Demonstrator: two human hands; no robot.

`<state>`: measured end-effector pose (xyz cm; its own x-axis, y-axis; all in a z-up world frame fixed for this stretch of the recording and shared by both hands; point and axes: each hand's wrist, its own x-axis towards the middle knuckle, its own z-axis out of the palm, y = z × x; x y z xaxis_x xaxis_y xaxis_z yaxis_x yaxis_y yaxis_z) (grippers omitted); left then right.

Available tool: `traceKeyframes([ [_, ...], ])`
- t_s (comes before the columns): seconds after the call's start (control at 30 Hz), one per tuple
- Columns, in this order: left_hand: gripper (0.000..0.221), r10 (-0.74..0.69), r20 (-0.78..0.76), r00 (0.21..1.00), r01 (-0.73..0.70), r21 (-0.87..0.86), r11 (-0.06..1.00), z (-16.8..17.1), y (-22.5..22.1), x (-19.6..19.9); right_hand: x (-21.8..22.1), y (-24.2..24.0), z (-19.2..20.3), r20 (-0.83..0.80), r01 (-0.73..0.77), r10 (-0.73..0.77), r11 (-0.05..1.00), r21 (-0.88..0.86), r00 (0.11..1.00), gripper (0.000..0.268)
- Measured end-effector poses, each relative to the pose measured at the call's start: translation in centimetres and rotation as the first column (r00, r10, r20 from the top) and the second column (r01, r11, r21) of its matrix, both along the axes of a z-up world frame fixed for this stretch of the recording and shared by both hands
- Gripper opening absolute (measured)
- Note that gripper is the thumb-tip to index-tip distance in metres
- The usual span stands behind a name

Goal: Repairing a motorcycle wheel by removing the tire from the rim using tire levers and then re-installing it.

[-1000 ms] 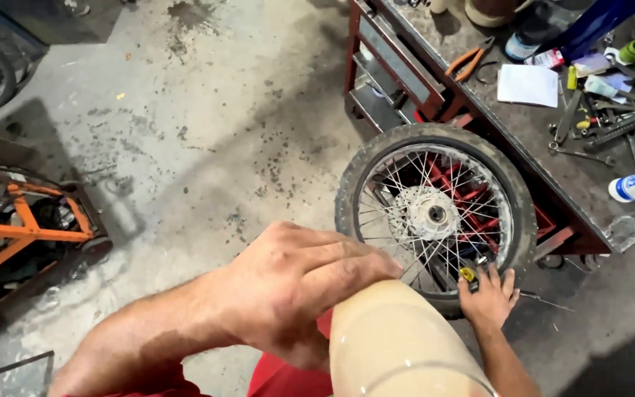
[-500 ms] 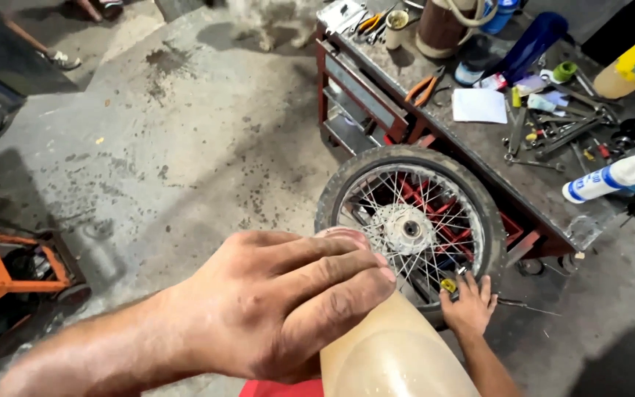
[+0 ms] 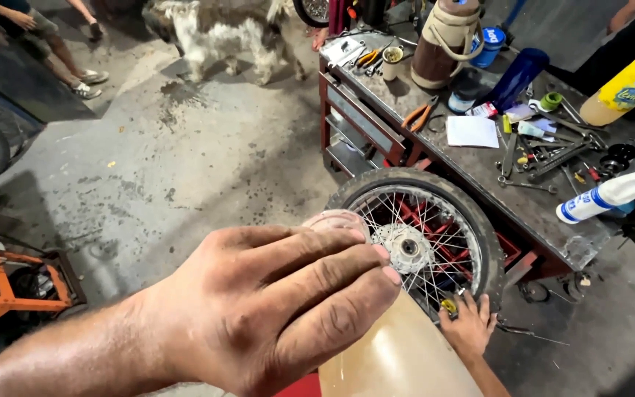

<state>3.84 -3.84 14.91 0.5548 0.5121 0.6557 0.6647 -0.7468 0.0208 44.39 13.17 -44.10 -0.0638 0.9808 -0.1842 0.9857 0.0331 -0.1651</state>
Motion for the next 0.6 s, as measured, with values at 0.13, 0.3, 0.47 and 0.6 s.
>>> traceKeyframes([
  [0.13, 0.032, -0.005, -0.018, 1.000, 0.006, 0.006, 1.000, 0.2, -0.2, 0.3, -0.5, -0.1, 1.0, -0.007, 0.016, -0.016, 0.999, -0.046, 1.000, 0.065],
  [0.3, 0.032, 0.010, -0.049, 0.999, -0.008, 0.028, 1.000, 0.7, -0.4, 0.7, -0.8, 0.4, 1.3, 0.030, 0.051, -0.047, 0.989, -0.137, 0.998, 0.068],
  [0.47, 0.032, 0.007, -0.073, 0.997, -0.005, 0.026, 1.000, 1.6, -0.3, 1.3, -0.5, 0.6, -0.2, -0.008, 0.061, -0.062, 0.995, -0.079, 0.998, 0.063],
  [0.6, 0.040, 0.003, -0.096, 0.995, -0.002, 0.017, 1.000, 2.2, -0.2, 1.6, -1.0, 0.5, 1.1, 0.019, 0.052, -0.050, 0.991, -0.123, 0.999, 0.067],
])
